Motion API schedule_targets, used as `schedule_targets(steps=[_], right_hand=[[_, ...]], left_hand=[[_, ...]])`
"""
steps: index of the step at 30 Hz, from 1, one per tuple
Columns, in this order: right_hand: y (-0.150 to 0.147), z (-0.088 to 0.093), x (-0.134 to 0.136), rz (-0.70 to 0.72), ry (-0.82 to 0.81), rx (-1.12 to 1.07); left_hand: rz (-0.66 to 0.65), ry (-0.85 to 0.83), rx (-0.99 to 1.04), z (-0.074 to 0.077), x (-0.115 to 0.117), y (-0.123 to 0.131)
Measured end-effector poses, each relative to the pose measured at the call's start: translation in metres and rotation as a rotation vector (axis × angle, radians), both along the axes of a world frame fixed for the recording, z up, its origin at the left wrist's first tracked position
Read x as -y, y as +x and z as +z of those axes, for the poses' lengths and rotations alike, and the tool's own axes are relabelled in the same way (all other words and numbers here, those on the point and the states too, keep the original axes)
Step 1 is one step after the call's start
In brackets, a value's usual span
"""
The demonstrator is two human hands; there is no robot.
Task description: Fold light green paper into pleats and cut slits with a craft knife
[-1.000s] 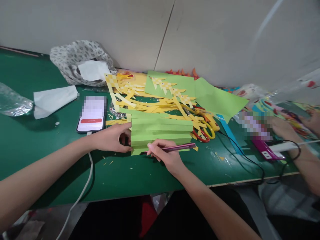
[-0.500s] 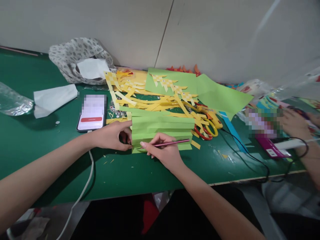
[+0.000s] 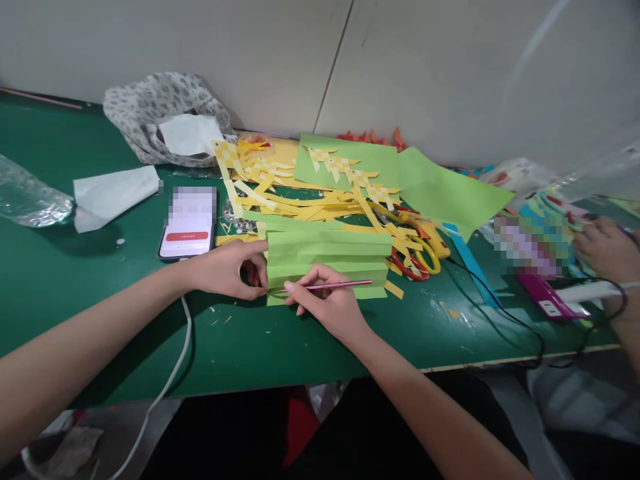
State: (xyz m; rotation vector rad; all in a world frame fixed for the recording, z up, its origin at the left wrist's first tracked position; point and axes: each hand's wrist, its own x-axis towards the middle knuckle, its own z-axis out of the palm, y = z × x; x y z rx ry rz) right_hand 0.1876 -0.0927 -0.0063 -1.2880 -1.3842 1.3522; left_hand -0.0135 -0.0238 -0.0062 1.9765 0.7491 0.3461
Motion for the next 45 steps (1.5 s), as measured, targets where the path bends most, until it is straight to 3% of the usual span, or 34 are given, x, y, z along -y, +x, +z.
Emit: schedule_targets(steps=[45], right_hand=[[0.0013, -0.0003, 0.0003, -0.040, -0.006, -0.007]], left_hand=[[0.002, 0.014, -0.031, 0.0004, 0.0009, -0.0002]])
